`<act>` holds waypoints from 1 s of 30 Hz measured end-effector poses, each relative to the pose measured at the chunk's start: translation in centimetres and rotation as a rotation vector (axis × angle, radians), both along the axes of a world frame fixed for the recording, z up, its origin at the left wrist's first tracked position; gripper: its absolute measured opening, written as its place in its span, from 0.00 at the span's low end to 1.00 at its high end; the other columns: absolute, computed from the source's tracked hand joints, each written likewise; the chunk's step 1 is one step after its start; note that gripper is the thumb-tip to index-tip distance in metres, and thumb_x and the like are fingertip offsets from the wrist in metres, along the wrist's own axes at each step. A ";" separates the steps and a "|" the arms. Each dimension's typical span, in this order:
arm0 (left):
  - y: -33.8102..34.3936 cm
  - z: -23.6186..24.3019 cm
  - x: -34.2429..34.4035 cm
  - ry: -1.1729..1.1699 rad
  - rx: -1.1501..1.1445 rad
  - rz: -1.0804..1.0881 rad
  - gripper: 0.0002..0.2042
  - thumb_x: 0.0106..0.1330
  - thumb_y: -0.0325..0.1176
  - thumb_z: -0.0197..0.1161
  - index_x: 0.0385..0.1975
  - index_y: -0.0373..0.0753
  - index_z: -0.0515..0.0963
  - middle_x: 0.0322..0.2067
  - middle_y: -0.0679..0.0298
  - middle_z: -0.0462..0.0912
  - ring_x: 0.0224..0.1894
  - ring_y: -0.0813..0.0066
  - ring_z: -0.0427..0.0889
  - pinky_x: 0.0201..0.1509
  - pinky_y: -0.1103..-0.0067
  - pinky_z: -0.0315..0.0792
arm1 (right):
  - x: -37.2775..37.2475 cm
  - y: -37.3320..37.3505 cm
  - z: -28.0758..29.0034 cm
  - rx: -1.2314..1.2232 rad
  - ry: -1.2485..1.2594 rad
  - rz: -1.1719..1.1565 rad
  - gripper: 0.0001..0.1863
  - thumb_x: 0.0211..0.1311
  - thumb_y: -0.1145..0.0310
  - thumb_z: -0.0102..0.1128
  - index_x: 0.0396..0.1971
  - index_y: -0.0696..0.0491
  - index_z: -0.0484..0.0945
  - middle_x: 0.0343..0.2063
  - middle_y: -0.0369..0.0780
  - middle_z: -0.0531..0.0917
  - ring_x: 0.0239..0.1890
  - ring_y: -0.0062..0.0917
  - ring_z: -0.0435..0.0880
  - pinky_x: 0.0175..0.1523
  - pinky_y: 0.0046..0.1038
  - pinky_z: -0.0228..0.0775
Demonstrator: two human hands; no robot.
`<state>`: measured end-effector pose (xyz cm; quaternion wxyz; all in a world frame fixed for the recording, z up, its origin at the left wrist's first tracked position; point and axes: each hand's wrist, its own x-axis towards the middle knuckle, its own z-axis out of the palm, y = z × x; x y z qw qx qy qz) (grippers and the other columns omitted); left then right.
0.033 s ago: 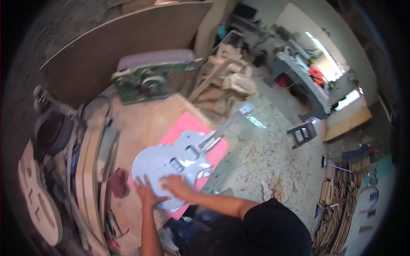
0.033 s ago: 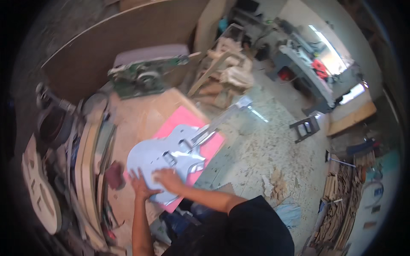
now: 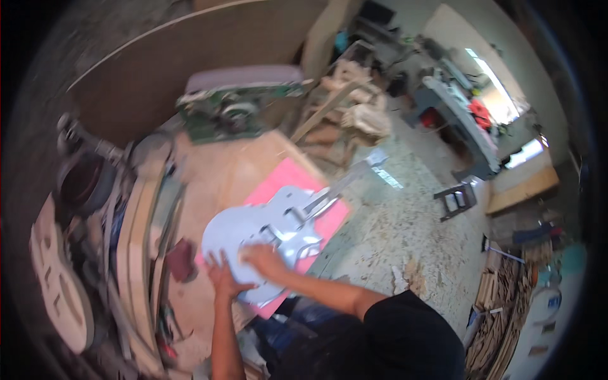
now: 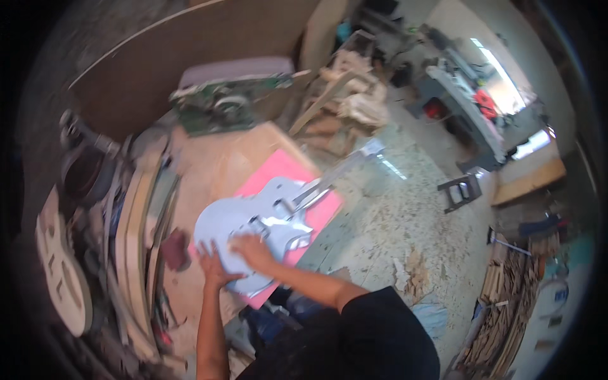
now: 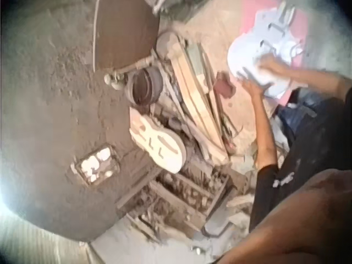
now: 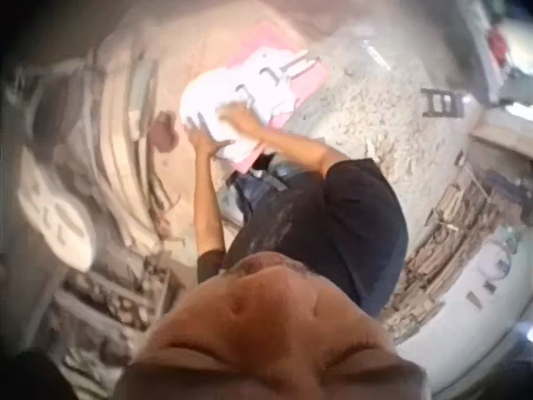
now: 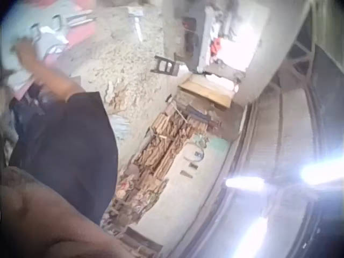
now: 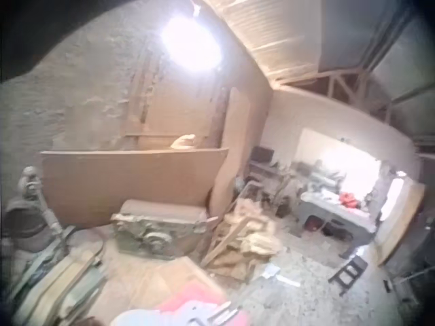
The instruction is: The person sands the flat surface of a light blue guitar body using a sanding block, moving it in circular and linear motions across different areas of the wood.
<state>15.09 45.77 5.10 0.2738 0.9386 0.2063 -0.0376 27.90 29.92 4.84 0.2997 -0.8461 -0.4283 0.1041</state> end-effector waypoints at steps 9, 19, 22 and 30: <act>0.1 1.4 -0.2 0.198 -0.106 0.106 0.86 0.16 0.67 0.87 0.83 0.46 0.40 0.81 0.40 0.27 0.82 0.32 0.25 0.77 0.35 0.41 | -3.8 -2.1 2.7 0.000 -0.193 -0.001 0.14 0.63 0.67 0.66 0.49 0.45 0.87 0.62 0.39 0.81 0.60 0.39 0.77 0.64 0.49 0.65; -1.3 2.0 -0.9 0.162 -0.160 0.153 0.82 0.23 0.62 0.88 0.83 0.44 0.42 0.82 0.40 0.32 0.83 0.35 0.28 0.81 0.42 0.41 | 4.9 5.0 2.9 -0.007 -0.236 -0.159 0.17 0.65 0.68 0.64 0.54 0.43 0.83 0.57 0.44 0.82 0.58 0.45 0.78 0.63 0.48 0.64; -3.3 -2.0 -5.1 -0.089 -0.222 0.355 0.81 0.26 0.63 0.87 0.81 0.33 0.42 0.81 0.37 0.37 0.83 0.36 0.34 0.83 0.49 0.42 | -3.0 0.4 1.8 -0.078 -0.242 -0.038 0.15 0.64 0.69 0.64 0.50 0.44 0.87 0.61 0.40 0.80 0.60 0.41 0.77 0.64 0.49 0.64; -6.0 -2.0 -8.5 0.019 -0.342 0.384 0.82 0.31 0.66 0.85 0.79 0.25 0.36 0.81 0.38 0.41 0.84 0.46 0.37 0.85 0.56 0.33 | 2.1 6.2 3.1 0.026 -0.235 -0.003 0.16 0.65 0.67 0.65 0.52 0.42 0.85 0.58 0.40 0.82 0.57 0.42 0.78 0.61 0.48 0.65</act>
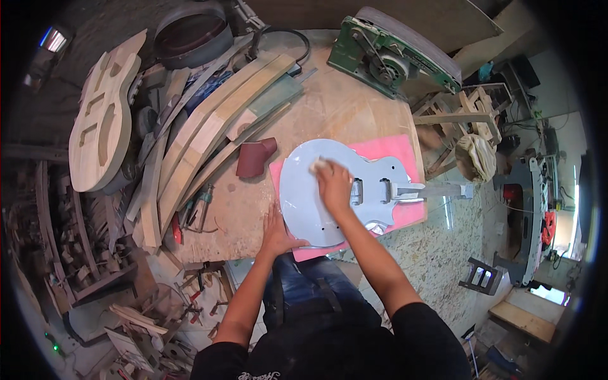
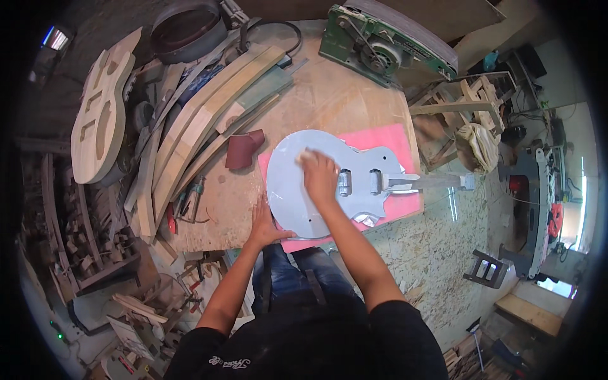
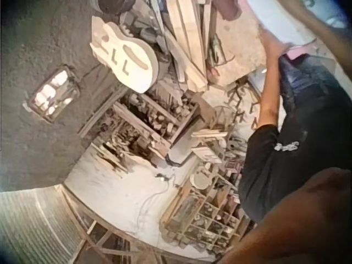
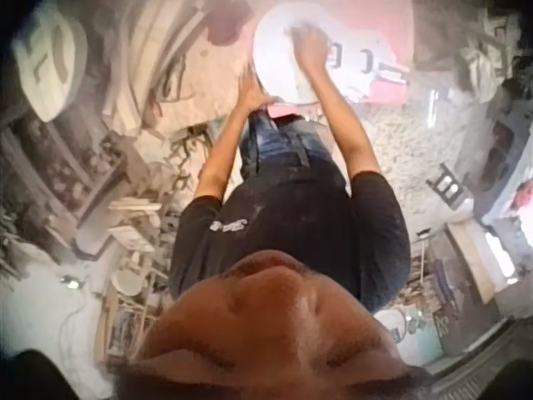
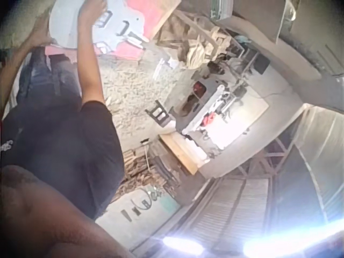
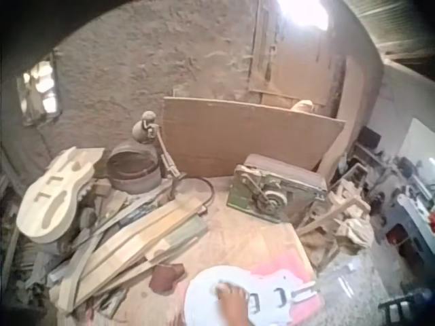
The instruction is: The person sands the flat surface of a light blue guitar body using a sanding block, moving it in circular and linear motions across different areas of the wood.
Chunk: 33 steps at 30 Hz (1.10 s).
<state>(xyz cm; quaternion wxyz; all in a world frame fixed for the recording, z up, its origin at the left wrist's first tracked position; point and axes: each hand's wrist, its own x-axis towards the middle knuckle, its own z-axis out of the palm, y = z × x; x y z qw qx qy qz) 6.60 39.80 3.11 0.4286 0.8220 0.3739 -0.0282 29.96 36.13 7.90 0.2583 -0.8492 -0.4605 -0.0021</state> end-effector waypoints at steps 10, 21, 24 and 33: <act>0.0 0.2 -0.4 0.107 0.013 -0.027 0.87 0.27 0.71 0.83 0.78 0.24 0.31 0.81 0.38 0.36 0.84 0.46 0.32 0.84 0.53 0.30 | -7.0 -4.3 -0.2 -0.131 0.024 0.286 0.17 0.64 0.65 0.66 0.52 0.36 0.88 0.60 0.39 0.80 0.60 0.42 0.75 0.62 0.48 0.65; 1.9 3.9 -1.4 -0.449 -0.580 0.836 0.45 0.60 0.45 0.78 0.73 0.33 0.62 0.71 0.44 0.67 0.76 0.54 0.63 0.80 0.61 0.52 | -8.2 -2.6 0.7 -0.122 0.050 0.356 0.18 0.63 0.68 0.64 0.53 0.40 0.86 0.60 0.43 0.79 0.58 0.44 0.77 0.59 0.50 0.69; 4.9 19.2 -1.5 -0.817 -0.457 0.883 0.37 0.64 0.37 0.75 0.70 0.32 0.65 0.68 0.50 0.70 0.72 0.60 0.66 0.79 0.65 0.55 | -4.8 -0.4 0.0 -0.201 0.003 0.350 0.17 0.63 0.68 0.65 0.52 0.42 0.86 0.59 0.43 0.80 0.57 0.45 0.77 0.59 0.50 0.69; 8.6 38.9 -5.5 -1.333 0.128 0.710 0.42 0.66 0.49 0.63 0.75 0.29 0.58 0.72 0.42 0.67 0.75 0.51 0.66 0.80 0.65 0.55 | -7.8 -1.4 0.1 -0.180 -0.001 0.372 0.19 0.60 0.66 0.69 0.53 0.42 0.85 0.59 0.44 0.79 0.59 0.45 0.77 0.62 0.51 0.68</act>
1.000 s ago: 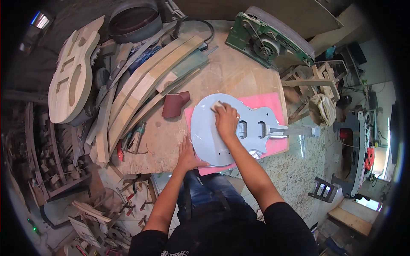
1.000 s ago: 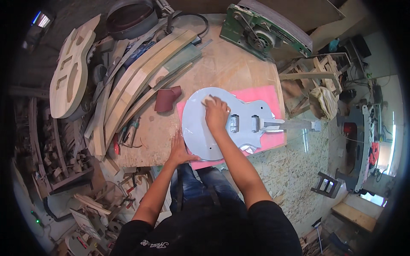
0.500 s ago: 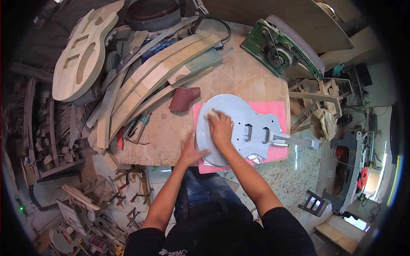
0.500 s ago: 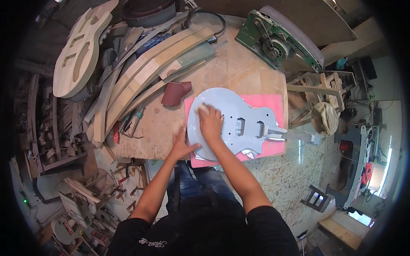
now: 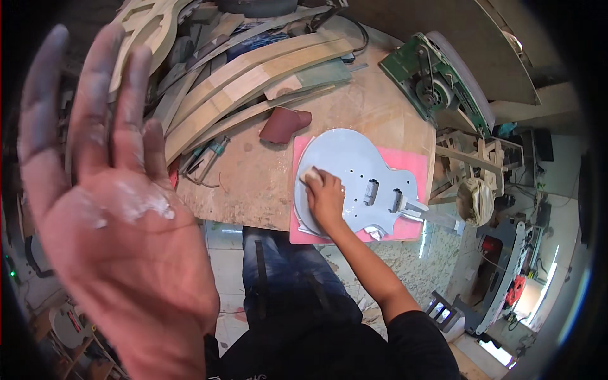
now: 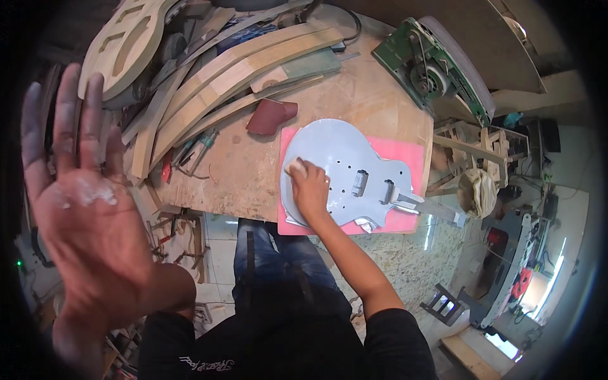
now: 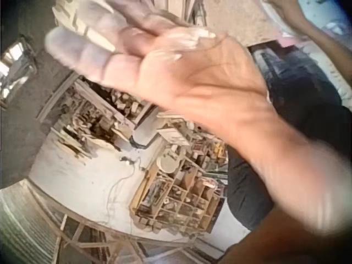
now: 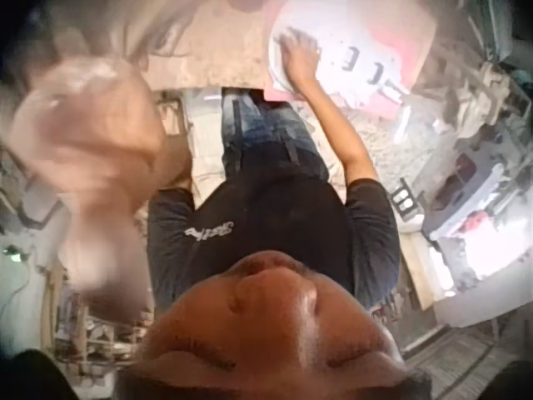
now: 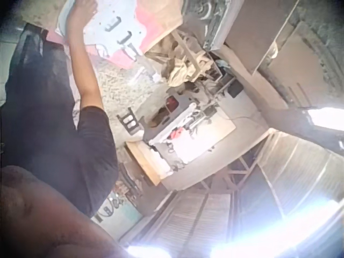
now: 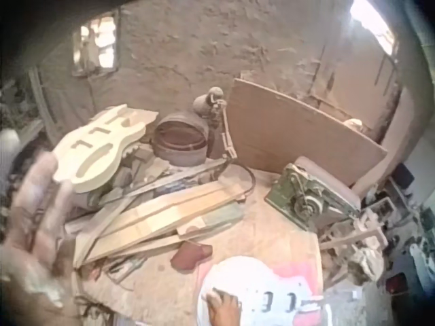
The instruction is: The person sands the flat surface of a light blue guitar body using a sanding block, moving it in circular and linear motions across different areas of the wood.
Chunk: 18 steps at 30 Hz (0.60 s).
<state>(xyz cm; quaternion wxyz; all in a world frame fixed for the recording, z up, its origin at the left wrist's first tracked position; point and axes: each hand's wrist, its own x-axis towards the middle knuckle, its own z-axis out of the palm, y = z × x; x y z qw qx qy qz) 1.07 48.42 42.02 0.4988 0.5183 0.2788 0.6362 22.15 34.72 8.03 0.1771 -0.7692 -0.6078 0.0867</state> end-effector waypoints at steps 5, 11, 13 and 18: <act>-0.5 0.7 -0.8 -0.002 0.031 0.019 0.41 0.66 0.47 0.62 0.75 0.29 0.58 0.72 0.43 0.67 0.75 0.51 0.66 0.81 0.64 0.55 | 4.4 6.2 0.5 0.059 -0.012 -0.121 0.19 0.62 0.68 0.68 0.54 0.44 0.84 0.57 0.44 0.80 0.56 0.47 0.77 0.58 0.49 0.70; -0.6 0.4 -1.1 -0.022 0.036 0.029 0.41 0.65 0.45 0.62 0.75 0.29 0.58 0.72 0.43 0.67 0.75 0.51 0.66 0.81 0.64 0.55 | 1.5 1.4 -0.6 0.012 -0.027 -0.059 0.20 0.58 0.67 0.71 0.53 0.42 0.86 0.58 0.44 0.79 0.58 0.48 0.76 0.60 0.51 0.69; -0.7 0.7 -1.9 -0.019 0.045 0.055 0.41 0.65 0.44 0.62 0.75 0.29 0.58 0.72 0.43 0.67 0.75 0.51 0.66 0.81 0.64 0.55 | 0.4 0.5 0.0 -0.005 0.000 0.065 0.21 0.58 0.67 0.71 0.53 0.42 0.85 0.58 0.44 0.79 0.58 0.47 0.77 0.60 0.50 0.69; -0.4 0.4 -1.6 -0.022 0.054 0.040 0.40 0.64 0.43 0.62 0.75 0.29 0.58 0.72 0.43 0.67 0.76 0.51 0.66 0.81 0.64 0.55 | 5.1 6.9 0.6 0.042 -0.053 -0.101 0.18 0.63 0.66 0.67 0.54 0.45 0.85 0.58 0.44 0.80 0.56 0.47 0.77 0.58 0.50 0.70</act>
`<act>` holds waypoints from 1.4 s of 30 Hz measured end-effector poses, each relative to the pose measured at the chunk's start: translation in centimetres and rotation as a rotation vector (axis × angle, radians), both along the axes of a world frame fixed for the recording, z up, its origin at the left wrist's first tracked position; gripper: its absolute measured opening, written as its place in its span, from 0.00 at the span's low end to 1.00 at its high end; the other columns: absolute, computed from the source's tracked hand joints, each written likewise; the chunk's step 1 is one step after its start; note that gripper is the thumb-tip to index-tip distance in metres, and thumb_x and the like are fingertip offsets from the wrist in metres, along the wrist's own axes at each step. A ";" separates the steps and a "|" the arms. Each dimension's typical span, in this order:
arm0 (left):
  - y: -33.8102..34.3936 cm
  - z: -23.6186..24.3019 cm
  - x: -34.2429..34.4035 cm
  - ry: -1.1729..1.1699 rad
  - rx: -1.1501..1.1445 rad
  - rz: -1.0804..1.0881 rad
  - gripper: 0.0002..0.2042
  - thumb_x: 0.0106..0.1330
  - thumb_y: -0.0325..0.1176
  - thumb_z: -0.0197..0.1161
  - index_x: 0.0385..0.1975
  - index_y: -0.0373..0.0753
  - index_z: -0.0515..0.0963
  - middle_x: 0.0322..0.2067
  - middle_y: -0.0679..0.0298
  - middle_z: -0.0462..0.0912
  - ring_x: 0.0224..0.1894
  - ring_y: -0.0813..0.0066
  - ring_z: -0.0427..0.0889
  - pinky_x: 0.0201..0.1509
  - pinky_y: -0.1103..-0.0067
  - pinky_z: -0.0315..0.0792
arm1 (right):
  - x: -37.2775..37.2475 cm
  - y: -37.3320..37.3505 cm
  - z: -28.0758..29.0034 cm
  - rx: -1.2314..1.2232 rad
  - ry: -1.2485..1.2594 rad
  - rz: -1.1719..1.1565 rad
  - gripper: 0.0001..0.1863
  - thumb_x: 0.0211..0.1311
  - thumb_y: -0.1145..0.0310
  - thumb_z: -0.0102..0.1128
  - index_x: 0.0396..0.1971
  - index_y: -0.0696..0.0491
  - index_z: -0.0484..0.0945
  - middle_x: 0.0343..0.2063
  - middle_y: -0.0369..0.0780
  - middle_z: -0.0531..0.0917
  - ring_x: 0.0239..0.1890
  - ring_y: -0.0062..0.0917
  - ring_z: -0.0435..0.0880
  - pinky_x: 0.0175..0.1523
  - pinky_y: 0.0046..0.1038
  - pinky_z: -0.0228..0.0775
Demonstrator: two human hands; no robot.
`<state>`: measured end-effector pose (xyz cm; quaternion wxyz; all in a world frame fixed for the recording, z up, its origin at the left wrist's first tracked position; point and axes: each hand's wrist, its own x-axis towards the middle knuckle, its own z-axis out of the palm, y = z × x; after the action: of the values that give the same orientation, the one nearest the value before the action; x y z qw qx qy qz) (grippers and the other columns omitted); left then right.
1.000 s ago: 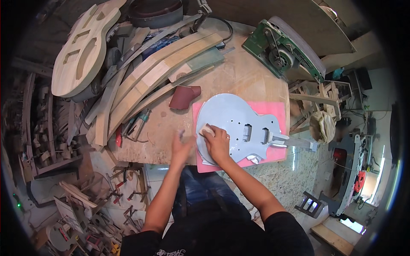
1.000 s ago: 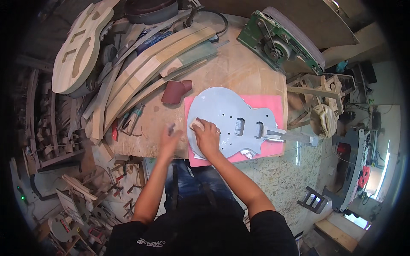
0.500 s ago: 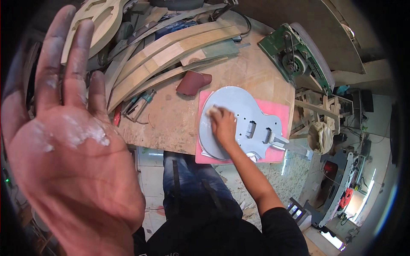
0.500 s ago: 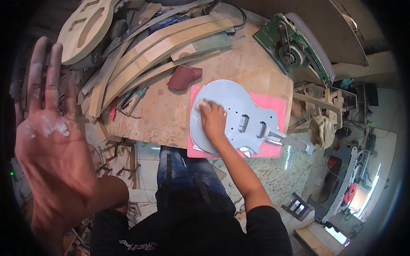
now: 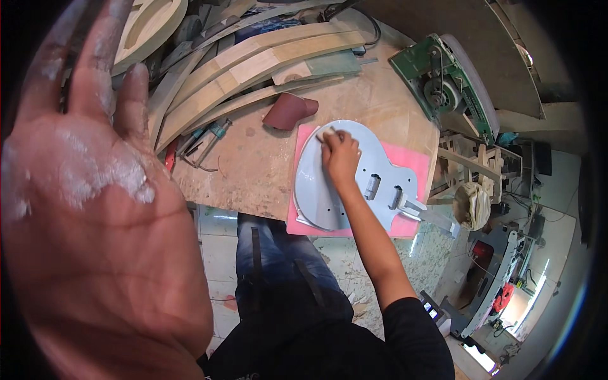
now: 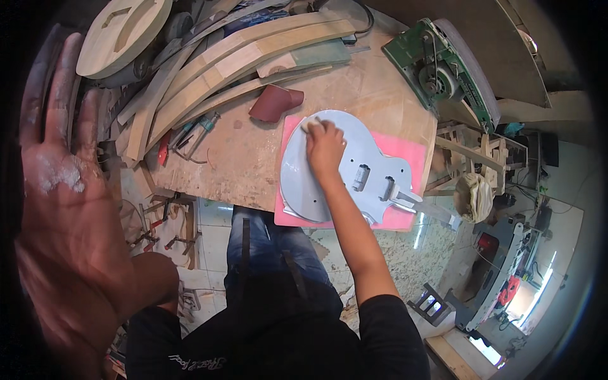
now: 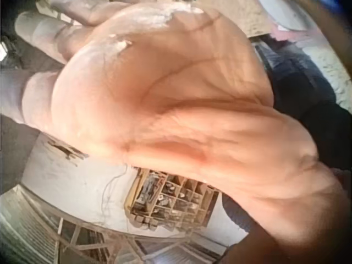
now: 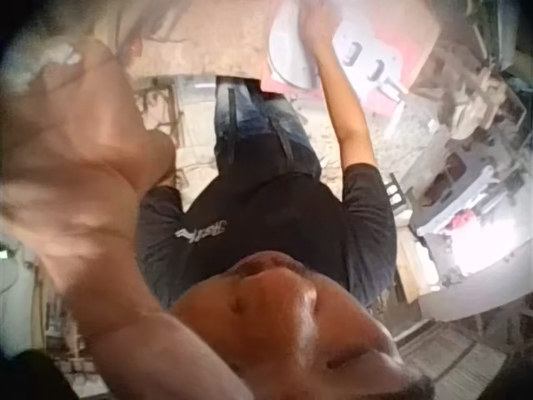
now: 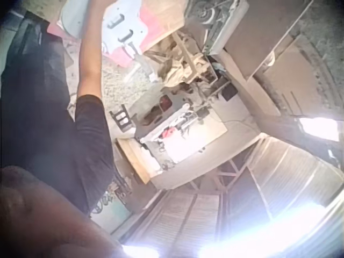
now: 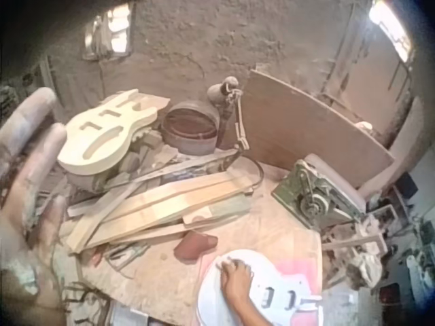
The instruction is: The person sands the flat surface of a light blue guitar body using a sanding block, moving it in circular and linear motions across different areas of the wood.
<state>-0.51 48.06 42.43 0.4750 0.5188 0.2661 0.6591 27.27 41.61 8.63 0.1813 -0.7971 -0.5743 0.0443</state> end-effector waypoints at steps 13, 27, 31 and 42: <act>0.6 0.0 -0.1 -0.004 0.021 0.006 0.39 0.63 0.38 0.61 0.74 0.29 0.59 0.72 0.43 0.67 0.76 0.51 0.66 0.81 0.63 0.56 | 0.4 0.2 -0.2 -0.016 -0.027 0.002 0.19 0.63 0.67 0.67 0.54 0.43 0.85 0.58 0.44 0.80 0.56 0.48 0.78 0.57 0.51 0.70; 2.8 1.5 -1.8 0.005 0.019 0.042 0.38 0.61 0.33 0.60 0.74 0.28 0.59 0.73 0.43 0.67 0.76 0.51 0.66 0.81 0.62 0.56 | -1.1 -1.3 0.5 -0.075 -0.017 0.029 0.19 0.61 0.70 0.67 0.53 0.44 0.85 0.60 0.44 0.79 0.58 0.46 0.77 0.60 0.50 0.70; 2.5 1.9 -2.9 0.012 0.011 0.080 0.38 0.61 0.31 0.60 0.74 0.28 0.59 0.73 0.43 0.67 0.76 0.51 0.66 0.81 0.61 0.56 | -3.1 -5.6 0.9 -0.138 0.019 0.212 0.20 0.59 0.68 0.69 0.53 0.41 0.85 0.60 0.40 0.79 0.58 0.44 0.77 0.61 0.49 0.69; -1.5 3.2 -1.7 0.005 -0.010 0.179 0.38 0.60 0.27 0.59 0.74 0.28 0.60 0.73 0.43 0.67 0.76 0.51 0.66 0.82 0.61 0.57 | -3.0 -5.8 1.0 -0.124 -0.008 0.280 0.20 0.59 0.68 0.70 0.52 0.42 0.85 0.60 0.43 0.80 0.56 0.46 0.78 0.59 0.50 0.71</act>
<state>-2.25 46.59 45.64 0.4160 0.4924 0.3157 0.6963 24.26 35.83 9.66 0.1215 -0.7189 -0.6768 0.1014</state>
